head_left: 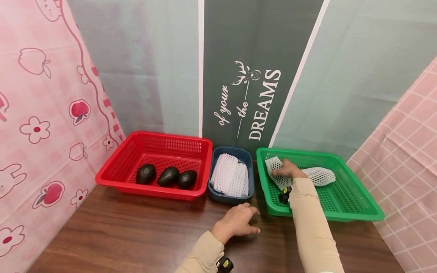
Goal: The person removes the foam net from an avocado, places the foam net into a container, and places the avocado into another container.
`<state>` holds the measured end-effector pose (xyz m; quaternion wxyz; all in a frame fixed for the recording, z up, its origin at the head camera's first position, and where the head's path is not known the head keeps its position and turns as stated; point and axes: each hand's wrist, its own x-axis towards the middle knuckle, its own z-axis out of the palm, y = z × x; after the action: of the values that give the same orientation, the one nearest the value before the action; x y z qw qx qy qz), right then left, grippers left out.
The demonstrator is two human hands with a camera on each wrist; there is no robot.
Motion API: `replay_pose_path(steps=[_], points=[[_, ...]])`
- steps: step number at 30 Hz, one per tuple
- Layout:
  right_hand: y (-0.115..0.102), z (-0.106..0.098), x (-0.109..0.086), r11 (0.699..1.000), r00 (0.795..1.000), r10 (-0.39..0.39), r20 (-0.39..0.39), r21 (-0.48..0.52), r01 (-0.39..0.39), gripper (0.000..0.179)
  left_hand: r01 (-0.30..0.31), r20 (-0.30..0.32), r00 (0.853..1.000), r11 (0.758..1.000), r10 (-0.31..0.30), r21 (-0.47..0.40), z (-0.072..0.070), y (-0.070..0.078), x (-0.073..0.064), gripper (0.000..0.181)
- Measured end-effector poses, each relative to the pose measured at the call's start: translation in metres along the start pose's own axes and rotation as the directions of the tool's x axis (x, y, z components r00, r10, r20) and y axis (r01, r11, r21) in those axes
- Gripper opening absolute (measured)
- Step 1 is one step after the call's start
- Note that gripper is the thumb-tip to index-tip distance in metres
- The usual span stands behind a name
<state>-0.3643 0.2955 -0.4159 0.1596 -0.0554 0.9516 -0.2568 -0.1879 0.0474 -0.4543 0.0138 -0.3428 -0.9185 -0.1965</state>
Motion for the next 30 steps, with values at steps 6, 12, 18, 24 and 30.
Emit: replay_pose_path(steps=[6,12,18,24,30], points=[[-0.011,-0.011,-0.021,1.0,1.0,0.011,0.003,0.016,-0.011,0.088,-0.03,-0.017,0.999,0.999,0.029,-0.032,-0.014,0.003,-0.003,0.042],[-0.015,-0.024,-0.031,0.999,0.999,-0.043,-0.006,-0.003,0.043,0.085,-0.026,-0.043,0.999,0.998,0.023,-0.053,-0.033,0.002,-0.009,0.043],[-0.022,-0.031,-0.036,0.999,0.999,-0.044,-0.009,0.018,0.044,0.079,-0.019,-0.069,0.998,0.998,0.015,-0.059,-0.042,0.001,-0.01,0.042],[-0.025,-0.032,-0.042,0.999,0.999,-0.041,-0.003,-0.024,0.04,0.085,-0.02,-0.055,0.998,0.999,0.017,-0.049,-0.044,0.001,-0.014,0.042],[-0.037,-0.028,-0.056,0.988,0.992,-0.119,-0.045,-0.099,0.114,0.076,-0.015,-0.046,0.999,0.997,0.011,-0.076,-0.048,-0.007,-0.026,0.042]])
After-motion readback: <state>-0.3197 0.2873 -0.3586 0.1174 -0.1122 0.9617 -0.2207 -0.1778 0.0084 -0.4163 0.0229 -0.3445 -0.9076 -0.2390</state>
